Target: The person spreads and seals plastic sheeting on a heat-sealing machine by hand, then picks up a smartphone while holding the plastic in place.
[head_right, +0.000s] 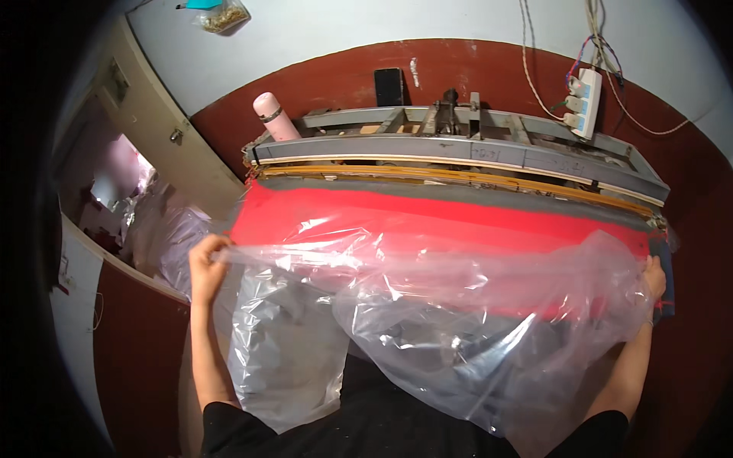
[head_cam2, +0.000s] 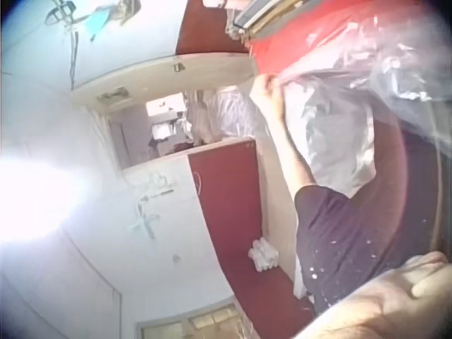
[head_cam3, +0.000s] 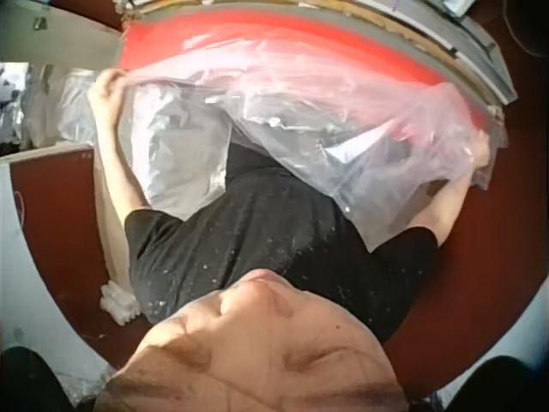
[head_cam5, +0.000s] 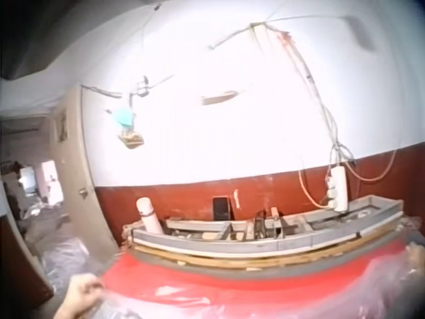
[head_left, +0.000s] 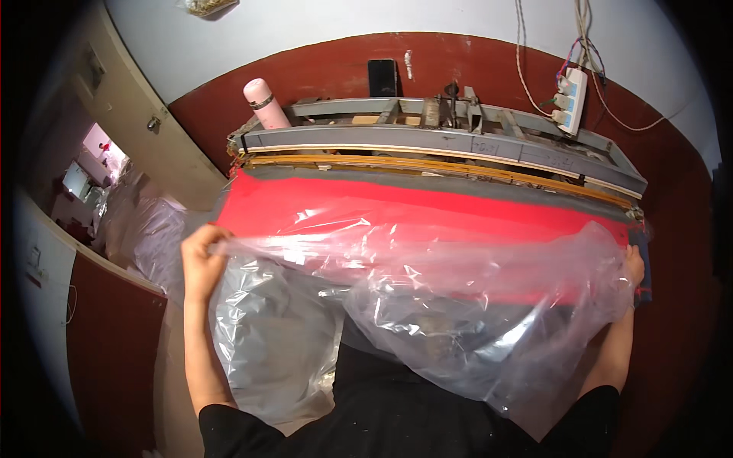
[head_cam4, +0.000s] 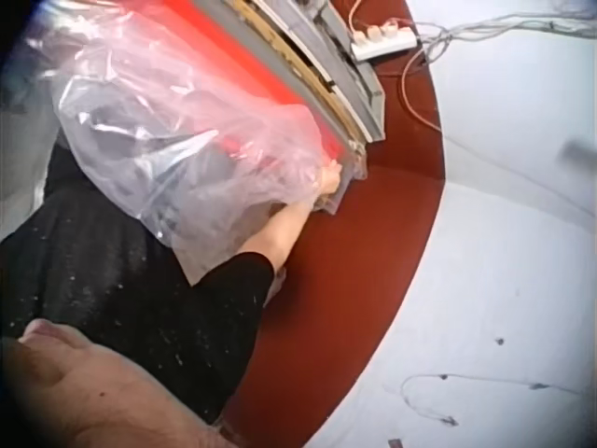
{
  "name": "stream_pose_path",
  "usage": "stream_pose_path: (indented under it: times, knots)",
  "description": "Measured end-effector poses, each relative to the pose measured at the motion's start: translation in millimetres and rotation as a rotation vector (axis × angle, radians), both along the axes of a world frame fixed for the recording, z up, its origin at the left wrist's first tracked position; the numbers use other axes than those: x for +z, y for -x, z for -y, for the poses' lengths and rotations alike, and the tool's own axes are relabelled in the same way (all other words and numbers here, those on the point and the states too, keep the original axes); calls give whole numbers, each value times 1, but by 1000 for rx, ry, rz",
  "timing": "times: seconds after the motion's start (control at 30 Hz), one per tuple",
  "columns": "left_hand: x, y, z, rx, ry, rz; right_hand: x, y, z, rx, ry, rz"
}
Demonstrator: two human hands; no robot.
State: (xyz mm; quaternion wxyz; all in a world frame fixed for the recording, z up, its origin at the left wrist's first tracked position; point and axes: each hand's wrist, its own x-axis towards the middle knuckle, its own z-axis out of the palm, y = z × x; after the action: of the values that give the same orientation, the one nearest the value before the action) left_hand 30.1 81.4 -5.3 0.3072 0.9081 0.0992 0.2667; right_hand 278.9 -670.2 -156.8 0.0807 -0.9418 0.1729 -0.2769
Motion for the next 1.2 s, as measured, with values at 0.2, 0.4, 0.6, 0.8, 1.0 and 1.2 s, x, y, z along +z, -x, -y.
stream_pose_path:
  times: [0.2,0.4,0.6,0.8,1.0,1.2]
  knots:
    - [-109,2,14,-366,1214,234,-17,-11,11,191,-469,48]
    - [-61,-58,7,27,956,422,23,30,-50,353,-880,236]
    - [-129,-80,-17,420,-91,-271,60,50,-108,480,-1155,391]
    - [-111,-84,-1,-20,-668,-186,60,48,-90,634,-1281,209]
    - [-121,-88,-16,-304,-503,-343,34,26,-20,533,-1194,231]
    - [-102,-115,-3,40,-144,-162,-60,-6,144,468,-1170,259]
